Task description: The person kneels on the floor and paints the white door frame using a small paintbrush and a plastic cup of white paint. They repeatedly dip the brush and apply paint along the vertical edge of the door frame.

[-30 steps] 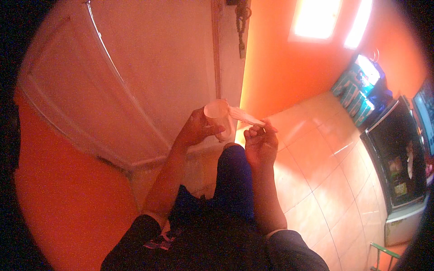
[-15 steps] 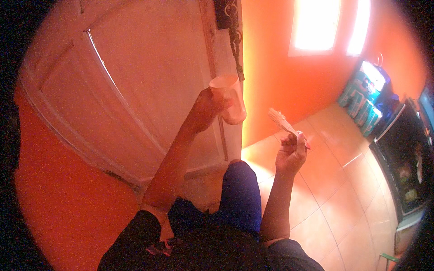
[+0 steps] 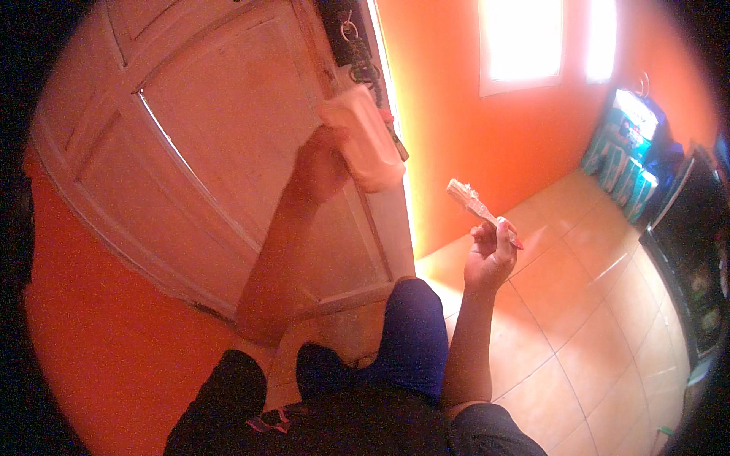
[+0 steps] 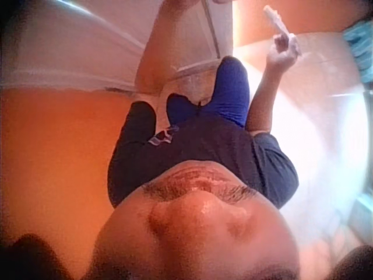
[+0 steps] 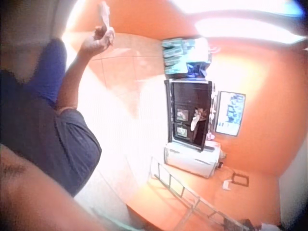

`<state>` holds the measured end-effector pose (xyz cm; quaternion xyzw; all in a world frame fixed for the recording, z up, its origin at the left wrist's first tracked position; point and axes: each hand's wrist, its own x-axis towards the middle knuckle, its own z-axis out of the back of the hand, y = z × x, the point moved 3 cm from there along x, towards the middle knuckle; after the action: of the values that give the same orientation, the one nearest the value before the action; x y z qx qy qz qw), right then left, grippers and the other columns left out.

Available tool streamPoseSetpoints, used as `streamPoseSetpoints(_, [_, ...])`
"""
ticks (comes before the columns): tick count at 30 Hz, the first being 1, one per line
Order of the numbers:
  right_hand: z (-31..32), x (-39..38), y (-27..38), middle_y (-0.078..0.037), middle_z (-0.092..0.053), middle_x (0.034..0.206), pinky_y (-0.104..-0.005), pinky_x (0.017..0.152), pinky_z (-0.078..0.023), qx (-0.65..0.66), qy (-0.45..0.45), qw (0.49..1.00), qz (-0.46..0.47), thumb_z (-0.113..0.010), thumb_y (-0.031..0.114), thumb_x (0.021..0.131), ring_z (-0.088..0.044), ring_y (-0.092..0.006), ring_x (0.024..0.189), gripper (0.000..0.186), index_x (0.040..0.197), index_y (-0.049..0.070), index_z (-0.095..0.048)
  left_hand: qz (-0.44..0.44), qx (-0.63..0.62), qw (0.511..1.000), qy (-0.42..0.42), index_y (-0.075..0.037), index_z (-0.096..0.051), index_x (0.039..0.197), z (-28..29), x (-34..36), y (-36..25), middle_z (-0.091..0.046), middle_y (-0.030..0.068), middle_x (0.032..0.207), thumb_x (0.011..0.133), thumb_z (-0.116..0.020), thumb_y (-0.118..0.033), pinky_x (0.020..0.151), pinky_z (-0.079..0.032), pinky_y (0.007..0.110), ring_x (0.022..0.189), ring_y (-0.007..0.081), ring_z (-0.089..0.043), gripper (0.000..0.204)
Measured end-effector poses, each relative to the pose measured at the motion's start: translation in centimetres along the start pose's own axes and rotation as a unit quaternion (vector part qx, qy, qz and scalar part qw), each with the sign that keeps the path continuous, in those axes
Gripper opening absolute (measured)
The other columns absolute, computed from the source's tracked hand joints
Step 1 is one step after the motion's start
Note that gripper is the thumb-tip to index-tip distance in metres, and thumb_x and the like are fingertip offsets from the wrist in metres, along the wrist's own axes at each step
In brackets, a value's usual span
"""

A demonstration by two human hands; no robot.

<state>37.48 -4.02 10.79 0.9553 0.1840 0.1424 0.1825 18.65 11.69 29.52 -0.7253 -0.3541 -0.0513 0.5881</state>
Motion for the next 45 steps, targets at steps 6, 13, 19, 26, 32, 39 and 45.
streamPoseSetpoints(6, [-3.1, 0.6, -2.7, -0.010, -0.067, 0.080, -0.0306, 0.065, -0.053, -0.080, 0.006, 0.996, 0.049, -0.064, 0.015, 0.094, -0.065, -0.0192, 0.068, 0.016, 0.101, 0.001, -0.061, -0.049, 0.072, 0.994, 0.070, -0.010, -0.037, 0.144, -0.8, 0.3, -9.5, -0.052, 0.0260, 0.132, 0.084, -0.053, -0.056, 0.081, -0.057, 0.052, 0.107, 0.0390, -0.062, 0.078])
streamPoseSetpoints(13, [-11.4, 0.0, -6.8, -0.013, -0.068, 0.082, -0.0305, 0.069, -0.055, 0.023, 0.105, 0.991, 0.080, -0.066, 0.007, 0.091, -0.068, -0.0202, 0.073, 0.013, 0.099, -0.003, -0.061, -0.094, 0.229, 0.962, 0.113, -0.004, -0.042, 0.140, -2.0, 0.9, -19.2, -0.054, 0.0241, 0.133, 0.090, -0.053, -0.049, 0.079, -0.058, 0.052, 0.104, 0.0378, -0.064, 0.068])
streamPoseSetpoints(19, [-14.9, -0.3, -8.2, -0.014, -0.069, 0.081, -0.0310, 0.070, -0.055, 0.012, 0.121, 0.988, 0.095, -0.067, 0.008, 0.091, -0.068, -0.0191, 0.072, 0.013, 0.097, -0.003, -0.062, -0.133, 0.255, 0.950, 0.122, -0.008, -0.043, 0.137, -4.0, 2.5, -20.4, -0.061, 0.0220, 0.119, 0.086, -0.056, -0.052, 0.058, -0.061, 0.055, 0.092, 0.0387, -0.068, 0.068])
streamPoseSetpoints(26, [-17.3, -3.6, -9.1, -0.012, -0.067, 0.086, -0.0312, 0.075, -0.055, -0.098, 0.125, 0.977, 0.140, -0.066, 0.003, 0.091, -0.066, -0.0188, 0.076, 0.013, 0.101, -0.003, -0.061, -0.064, 0.169, 0.964, 0.193, -0.006, -0.043, 0.131, -6.0, 5.4, -22.1, -0.061, 0.0219, 0.108, 0.085, -0.059, -0.042, 0.064, -0.063, 0.051, 0.089, 0.0355, -0.068, 0.061])
streamPoseSetpoints(32, [-18.6, -3.2, -8.8, -0.013, -0.067, 0.095, -0.0304, 0.077, -0.055, -0.193, 0.182, 0.907, 0.327, -0.068, -0.003, 0.088, -0.066, -0.0204, 0.084, 0.013, 0.099, -0.003, -0.064, -0.042, 0.222, 0.934, 0.275, -0.006, -0.046, 0.124, -8.2, 6.8, -21.5, -0.056, 0.0137, 0.109, 0.084, -0.065, -0.041, 0.073, -0.060, 0.043, 0.098, 0.0285, -0.062, 0.056])
streamPoseSetpoints(39, [-24.2, -3.3, -7.3, -0.015, -0.067, 0.096, -0.0295, 0.074, -0.054, -0.206, 0.232, 0.829, 0.466, -0.068, -0.009, 0.085, -0.065, -0.0211, 0.085, 0.015, 0.098, -0.003, -0.066, -0.022, 0.204, 0.949, 0.240, -0.009, -0.044, 0.126, -9.4, 6.6, -22.8, -0.055, 0.0115, 0.110, 0.084, -0.067, -0.036, 0.084, -0.056, 0.042, 0.100, 0.0273, -0.060, 0.055])
streamPoseSetpoints(45, [-25.8, -3.1, -6.7, -0.015, -0.068, 0.096, -0.0305, 0.075, -0.054, -0.219, 0.232, 0.815, 0.484, -0.068, -0.009, 0.084, -0.066, -0.0219, 0.087, 0.019, 0.101, -0.001, -0.069, -0.001, 0.263, 0.942, 0.207, -0.012, -0.042, 0.126, -9.8, 7.1, -23.2, -0.054, 0.0113, 0.109, 0.085, -0.066, -0.033, 0.082, -0.057, 0.045, 0.098, 0.0280, -0.061, 0.052])
